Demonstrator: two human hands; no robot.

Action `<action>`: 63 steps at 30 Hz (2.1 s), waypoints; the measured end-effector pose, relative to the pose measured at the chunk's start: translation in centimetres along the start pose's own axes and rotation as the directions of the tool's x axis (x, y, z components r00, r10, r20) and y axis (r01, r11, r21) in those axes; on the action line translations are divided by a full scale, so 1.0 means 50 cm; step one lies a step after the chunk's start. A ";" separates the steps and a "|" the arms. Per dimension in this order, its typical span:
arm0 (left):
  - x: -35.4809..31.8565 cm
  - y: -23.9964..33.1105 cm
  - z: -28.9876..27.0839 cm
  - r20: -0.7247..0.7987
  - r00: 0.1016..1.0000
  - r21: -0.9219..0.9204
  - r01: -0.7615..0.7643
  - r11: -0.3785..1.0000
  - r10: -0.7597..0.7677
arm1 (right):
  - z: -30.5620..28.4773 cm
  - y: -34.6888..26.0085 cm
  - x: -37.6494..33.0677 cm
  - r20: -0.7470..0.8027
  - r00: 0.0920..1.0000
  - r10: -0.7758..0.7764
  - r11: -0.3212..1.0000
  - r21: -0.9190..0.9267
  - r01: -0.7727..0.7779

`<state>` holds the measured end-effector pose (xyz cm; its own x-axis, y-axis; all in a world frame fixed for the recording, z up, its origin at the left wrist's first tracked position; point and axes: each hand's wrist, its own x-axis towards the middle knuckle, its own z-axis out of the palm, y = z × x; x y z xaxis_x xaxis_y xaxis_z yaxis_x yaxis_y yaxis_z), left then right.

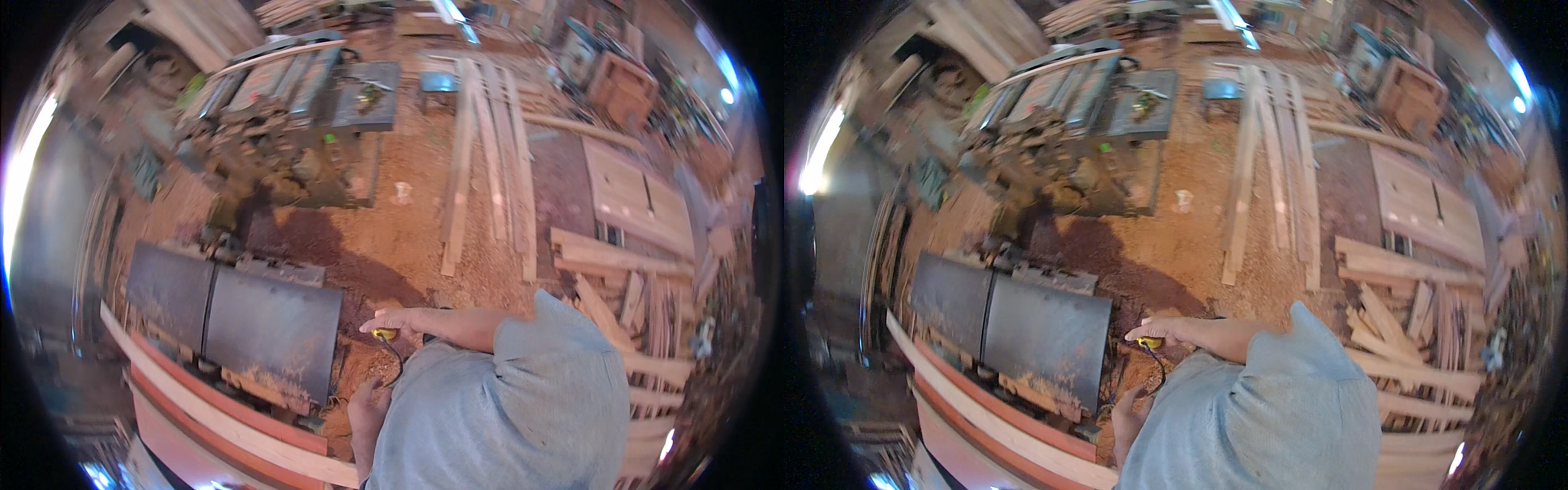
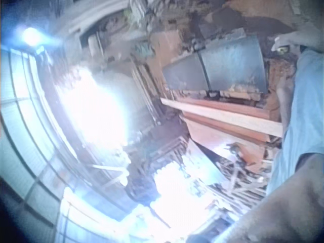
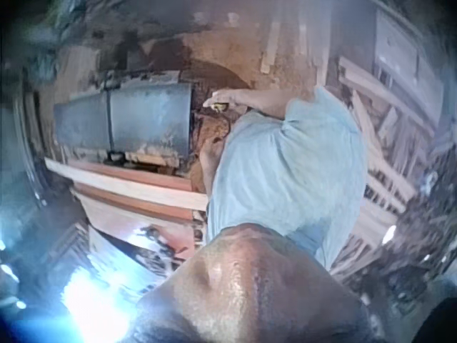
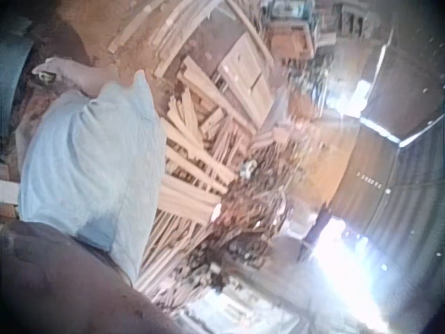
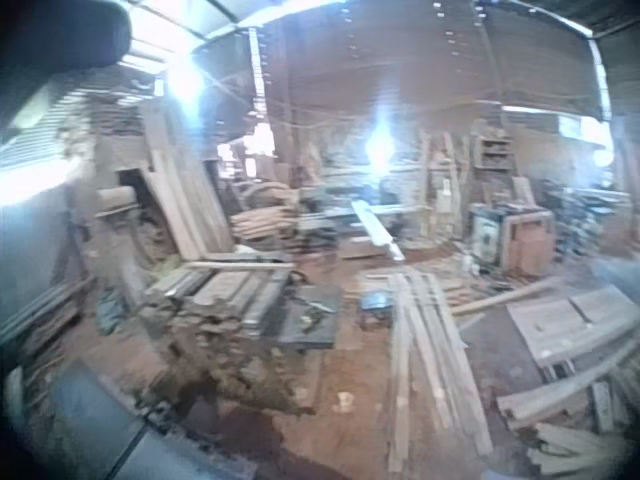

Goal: The person measures several wooden planks with a tape measure while seated on the floor, then moves to a workbench and uses a hammer to tap a nail into a plank. The person continues to measure and handle planks on the bench.

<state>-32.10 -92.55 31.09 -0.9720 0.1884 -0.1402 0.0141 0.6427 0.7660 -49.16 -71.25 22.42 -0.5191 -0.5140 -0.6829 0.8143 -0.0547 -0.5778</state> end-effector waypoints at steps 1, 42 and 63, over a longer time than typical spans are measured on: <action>0.027 0.004 -0.002 0.023 0.999 0.026 -0.041 0.999 0.040 | -0.031 0.006 -0.016 -0.065 0.998 -0.018 1.000 -0.008 0.018; 1.707 1.006 1.522 0.810 0.547 0.229 0.039 0.973 -0.213 | -1.499 0.345 -0.702 -0.700 0.401 0.591 0.611 0.713 0.345; 1.583 1.778 2.767 0.985 0.063 0.151 -0.758 0.634 -0.160 | -2.563 0.429 -1.650 -0.822 0.074 0.565 0.567 0.451 0.689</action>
<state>-75.35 82.22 1.29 0.1678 0.6408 -0.7491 0.7814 0.3769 0.4974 -22.12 79.71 9.09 0.2079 0.6349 -0.7441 0.2210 -0.7715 -0.5966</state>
